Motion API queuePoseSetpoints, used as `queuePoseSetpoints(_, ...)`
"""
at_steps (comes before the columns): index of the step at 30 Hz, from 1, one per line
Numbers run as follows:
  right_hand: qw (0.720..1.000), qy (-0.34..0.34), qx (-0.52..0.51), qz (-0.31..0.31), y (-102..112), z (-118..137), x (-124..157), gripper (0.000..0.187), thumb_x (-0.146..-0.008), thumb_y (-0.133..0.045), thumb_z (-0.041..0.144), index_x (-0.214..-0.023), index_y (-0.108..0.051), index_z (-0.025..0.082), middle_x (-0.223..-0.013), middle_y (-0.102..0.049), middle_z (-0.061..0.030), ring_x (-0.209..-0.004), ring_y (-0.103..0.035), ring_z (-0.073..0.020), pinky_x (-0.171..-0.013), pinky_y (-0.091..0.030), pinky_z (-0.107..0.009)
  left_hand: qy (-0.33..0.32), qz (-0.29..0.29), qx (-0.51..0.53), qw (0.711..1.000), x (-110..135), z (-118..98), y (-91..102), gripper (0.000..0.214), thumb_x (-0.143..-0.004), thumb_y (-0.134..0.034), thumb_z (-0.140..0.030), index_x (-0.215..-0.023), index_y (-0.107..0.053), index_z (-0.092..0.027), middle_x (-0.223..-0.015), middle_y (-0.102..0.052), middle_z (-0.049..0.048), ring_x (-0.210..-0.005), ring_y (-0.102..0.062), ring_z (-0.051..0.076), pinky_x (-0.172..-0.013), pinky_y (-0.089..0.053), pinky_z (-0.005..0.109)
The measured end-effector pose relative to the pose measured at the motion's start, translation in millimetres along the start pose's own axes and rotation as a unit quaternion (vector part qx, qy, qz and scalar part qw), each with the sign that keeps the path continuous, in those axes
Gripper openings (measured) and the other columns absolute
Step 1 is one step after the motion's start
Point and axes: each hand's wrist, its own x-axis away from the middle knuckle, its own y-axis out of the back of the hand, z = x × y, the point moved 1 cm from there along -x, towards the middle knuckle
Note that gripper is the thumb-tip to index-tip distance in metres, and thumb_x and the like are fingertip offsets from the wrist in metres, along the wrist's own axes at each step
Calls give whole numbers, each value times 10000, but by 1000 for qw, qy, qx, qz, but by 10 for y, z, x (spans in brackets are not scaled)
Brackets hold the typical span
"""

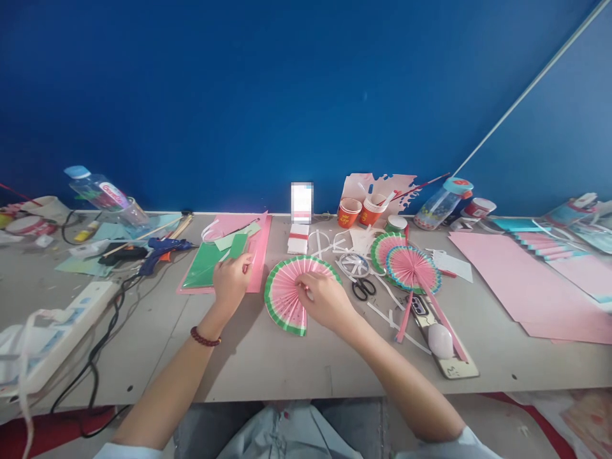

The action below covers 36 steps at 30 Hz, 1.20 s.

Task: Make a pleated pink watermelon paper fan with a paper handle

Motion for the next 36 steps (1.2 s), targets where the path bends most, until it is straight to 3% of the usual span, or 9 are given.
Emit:
queuePoseSetpoints(6, 997, -5, -76, 22, -17, 32, -682, 182, -834, -512, 173, -874, -688, 197, -838, -715, -23, -731, -630, -140, -679, -453, -246, 0, -1, 10, 1000, -32, 70, -71, 191, -851, -478, -180, -926, -648, -218, -901, -690, 57, -816, -617, 226, -785, -378, 365)
queuePoseSetpoints(9, 988, -29, -123, 88, -141, 52, -973, 176, -844, -519, 180, -900, -685, 173, -822, -724, -26, -662, -638, -121, -651, -469, -227, 0, 14, 3, 1000, -41, 102, -120, 179, -856, -506, -237, -953, -654, -205, -892, -693, 65, -835, -615, 241, -797, -377, 381)
queuePoseSetpoints(13, 985, -54, -64, 151, -325, 124, -1193, 183, -856, -516, 215, -882, -691, 166, -832, -729, -45, -550, -608, -116, -578, -457, -229, -27, 32, -31, 999, -11, 84, -169, 238, -848, -539, -376, -918, -673, -193, -971, -676, 105, -941, -582, 297, -813, -368, 420)
queuePoseSetpoints(16, 985, -59, -52, 153, -421, 188, -1240, 224, -876, -486, 247, -932, -687, 165, -841, -733, -54, -553, -619, -132, -573, -461, -238, -45, 38, -44, 997, 27, 34, -171, 286, -832, -548, -421, -942, -671, -187, -1031, -647, 134, -988, -547, 327, -822, -363, 442)
queuePoseSetpoints(21, 990, -55, -38, 122, -478, 177, -1187, 230, -860, -519, 235, -1011, -674, 158, -1015, -719, -99, -924, -656, -227, -754, -476, -278, -58, 51, -61, 995, 52, -14, -152, 265, -808, -571, -394, -935, -668, -182, -1016, -638, 139, -984, -532, 331, -808, -374, 445)
queuePoseSetpoints(30, 988, -48, -68, 129, -447, -15, -1172, 248, -874, -520, 259, -1047, -675, 171, -1052, -716, -78, -980, -652, -199, -836, -475, -255, -57, 47, -59, 995, 24, 3, -157, 249, -833, -523, -340, -932, -681, -176, -985, -653, 120, -959, -553, 305, -802, -380, 421)
queuePoseSetpoints(36, 984, -53, -83, 147, -461, 46, -1163, 239, -845, -531, 206, -1015, -695, 172, -1039, -723, -70, -951, -660, -194, -792, -483, -241, -57, 57, -29, 996, 6, 29, -151, 391, -805, -577, -402, -1110, -628, -163, -1060, -638, 132, -1002, -531, 319, -796, -395, 410)
